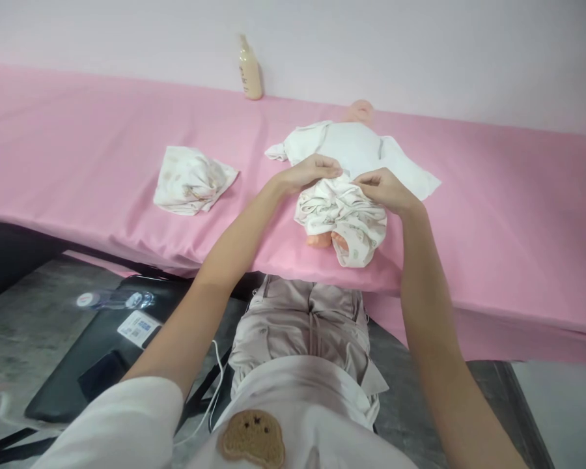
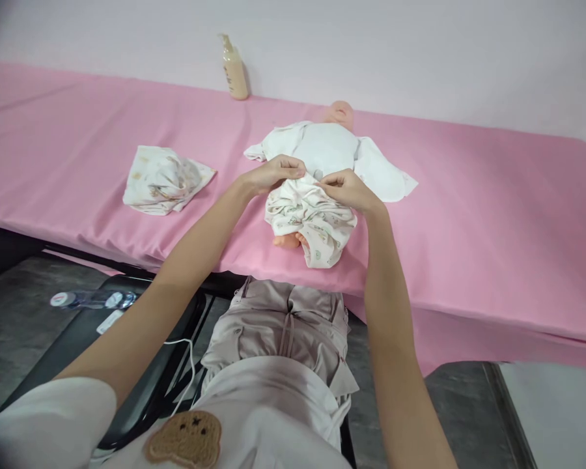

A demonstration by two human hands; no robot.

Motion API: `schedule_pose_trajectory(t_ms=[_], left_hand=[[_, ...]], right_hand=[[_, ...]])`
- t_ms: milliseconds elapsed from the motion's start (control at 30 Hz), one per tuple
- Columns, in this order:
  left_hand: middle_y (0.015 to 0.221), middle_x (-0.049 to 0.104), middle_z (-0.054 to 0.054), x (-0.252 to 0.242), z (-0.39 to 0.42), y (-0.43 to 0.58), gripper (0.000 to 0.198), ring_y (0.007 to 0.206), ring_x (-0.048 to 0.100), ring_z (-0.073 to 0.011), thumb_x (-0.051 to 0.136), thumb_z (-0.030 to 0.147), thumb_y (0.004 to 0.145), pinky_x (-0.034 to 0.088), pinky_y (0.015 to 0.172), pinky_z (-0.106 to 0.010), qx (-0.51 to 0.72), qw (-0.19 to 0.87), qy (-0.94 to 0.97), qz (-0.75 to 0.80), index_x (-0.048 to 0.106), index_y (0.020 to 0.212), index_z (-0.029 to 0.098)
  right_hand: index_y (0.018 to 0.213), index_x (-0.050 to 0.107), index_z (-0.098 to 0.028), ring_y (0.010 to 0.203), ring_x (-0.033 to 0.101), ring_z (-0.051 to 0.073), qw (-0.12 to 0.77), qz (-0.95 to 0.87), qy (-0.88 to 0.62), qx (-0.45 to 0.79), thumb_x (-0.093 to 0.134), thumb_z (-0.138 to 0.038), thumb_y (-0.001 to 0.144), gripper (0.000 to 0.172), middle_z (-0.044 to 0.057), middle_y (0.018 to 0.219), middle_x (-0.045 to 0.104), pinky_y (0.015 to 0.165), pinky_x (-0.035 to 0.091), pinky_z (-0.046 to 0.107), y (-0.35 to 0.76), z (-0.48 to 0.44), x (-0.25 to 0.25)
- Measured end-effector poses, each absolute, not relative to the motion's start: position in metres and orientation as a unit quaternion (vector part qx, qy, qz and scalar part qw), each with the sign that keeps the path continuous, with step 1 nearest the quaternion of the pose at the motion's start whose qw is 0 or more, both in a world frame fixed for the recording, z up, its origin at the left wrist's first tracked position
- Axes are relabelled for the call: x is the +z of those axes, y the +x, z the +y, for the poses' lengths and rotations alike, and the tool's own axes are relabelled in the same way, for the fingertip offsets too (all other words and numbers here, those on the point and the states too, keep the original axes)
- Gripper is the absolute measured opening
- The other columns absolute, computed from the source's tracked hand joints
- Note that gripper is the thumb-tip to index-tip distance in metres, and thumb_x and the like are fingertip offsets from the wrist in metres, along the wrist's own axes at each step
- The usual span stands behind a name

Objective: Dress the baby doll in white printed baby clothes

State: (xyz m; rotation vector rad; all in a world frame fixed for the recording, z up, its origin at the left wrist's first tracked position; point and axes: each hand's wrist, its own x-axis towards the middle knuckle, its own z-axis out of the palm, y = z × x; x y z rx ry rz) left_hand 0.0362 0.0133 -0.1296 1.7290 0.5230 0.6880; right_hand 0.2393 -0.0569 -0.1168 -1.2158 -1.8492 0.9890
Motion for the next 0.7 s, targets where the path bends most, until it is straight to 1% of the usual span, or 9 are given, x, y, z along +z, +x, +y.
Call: schedule_pose_trajectory(t_ms=[100, 167, 233, 300, 367, 433, 567, 633, 700], left_hand=[[0.069, 0.059, -0.001, -0.132, 0.015, 0.036, 0.022, 0.063, 0.056, -0.0101, 0.063, 0.035, 0.081, 0.046, 0.063, -0.026, 0.284, 0.579, 0.725, 0.240, 0.060, 0.074, 0.014], [0.072, 0.063, -0.003, -0.133, 0.019, 0.032, 0.022, 0.066, 0.059, -0.0127, 0.068, 0.036, 0.077, 0.048, 0.064, -0.028, 0.256, 0.604, 0.714, 0.244, 0.064, 0.076, 0.014], [0.073, 0.066, -0.006, -0.136, 0.025, 0.023, 0.024, 0.069, 0.062, -0.0164, 0.073, 0.036, 0.070, 0.050, 0.065, -0.031, 0.211, 0.635, 0.699, 0.251, 0.066, 0.075, 0.013], [0.073, 0.068, -0.010, -0.140, 0.033, 0.011, 0.026, 0.074, 0.065, -0.0206, 0.075, 0.037, 0.067, 0.050, 0.066, -0.033, 0.165, 0.648, 0.692, 0.273, 0.068, 0.072, 0.012], [0.071, 0.068, -0.011, -0.147, 0.041, -0.001, 0.025, 0.075, 0.065, -0.0223, 0.075, 0.036, 0.067, 0.051, 0.068, -0.035, 0.146, 0.642, 0.687, 0.309, 0.068, 0.070, 0.012], [0.071, 0.067, -0.010, -0.154, 0.049, -0.010, 0.021, 0.073, 0.065, -0.0203, 0.075, 0.032, 0.066, 0.051, 0.069, -0.034, 0.174, 0.638, 0.668, 0.341, 0.067, 0.069, 0.012], [0.076, 0.064, -0.005, -0.161, 0.058, -0.014, 0.019, 0.072, 0.061, -0.0127, 0.073, 0.030, 0.068, 0.049, 0.076, -0.029, 0.286, 0.636, 0.638, 0.327, 0.065, 0.072, 0.013], [0.074, 0.059, -0.002, -0.161, 0.059, -0.010, 0.020, 0.069, 0.056, -0.0098, 0.072, 0.032, 0.070, 0.046, 0.073, -0.027, 0.320, 0.599, 0.660, 0.322, 0.062, 0.072, 0.014], [0.067, 0.050, 0.001, -0.160, 0.058, -0.003, 0.025, 0.063, 0.048, -0.0080, 0.070, 0.033, 0.073, 0.041, 0.066, -0.026, 0.335, 0.533, 0.698, 0.341, 0.055, 0.065, 0.015]], right_hand=[[0.064, 0.061, -0.015, 0.053, 0.041, 0.009, 0.400, -0.676, -0.474, 0.398, 0.079, -0.049, 0.064, 0.038, 0.000, 0.058, 0.050, 0.047, 0.028, 0.022, 0.243, -0.051, -0.121], [0.063, 0.057, -0.017, 0.054, 0.041, 0.009, 0.461, -0.629, -0.492, 0.387, 0.077, -0.046, 0.068, 0.035, 0.000, 0.059, 0.049, 0.047, 0.030, 0.022, 0.246, -0.046, -0.125], [0.058, 0.052, -0.018, 0.053, 0.041, 0.009, 0.499, -0.589, -0.515, 0.372, 0.075, -0.039, 0.072, 0.034, -0.001, 0.058, 0.046, 0.048, 0.032, 0.023, 0.251, -0.040, -0.129], [0.053, 0.044, -0.018, 0.051, 0.037, 0.008, 0.511, -0.562, -0.539, 0.364, 0.075, -0.032, 0.072, 0.039, -0.002, 0.055, 0.039, 0.048, 0.032, 0.023, 0.258, -0.036, -0.134], [0.050, 0.038, -0.018, 0.049, 0.032, 0.007, 0.511, -0.543, -0.552, 0.373, 0.076, -0.029, 0.069, 0.044, -0.004, 0.053, 0.033, 0.046, 0.028, 0.023, 0.267, -0.032, -0.140], [0.051, 0.038, -0.018, 0.049, 0.030, 0.007, 0.502, -0.532, -0.548, 0.405, 0.079, -0.030, 0.065, 0.045, -0.004, 0.052, 0.033, 0.045, 0.026, 0.023, 0.276, -0.030, -0.147], [0.057, 0.049, -0.017, 0.053, 0.038, 0.009, 0.476, -0.521, -0.540, 0.459, 0.081, -0.033, 0.058, 0.036, -0.002, 0.057, 0.043, 0.046, 0.030, 0.023, 0.284, -0.025, -0.158], [0.059, 0.051, -0.017, 0.055, 0.040, 0.009, 0.492, -0.520, -0.559, 0.419, 0.079, -0.032, 0.061, 0.032, -0.002, 0.059, 0.045, 0.048, 0.030, 0.023, 0.281, -0.023, -0.161], [0.058, 0.049, -0.017, 0.055, 0.037, 0.009, 0.517, -0.523, -0.581, 0.349, 0.076, -0.031, 0.066, 0.032, -0.003, 0.058, 0.043, 0.049, 0.029, 0.023, 0.276, -0.019, -0.162]])
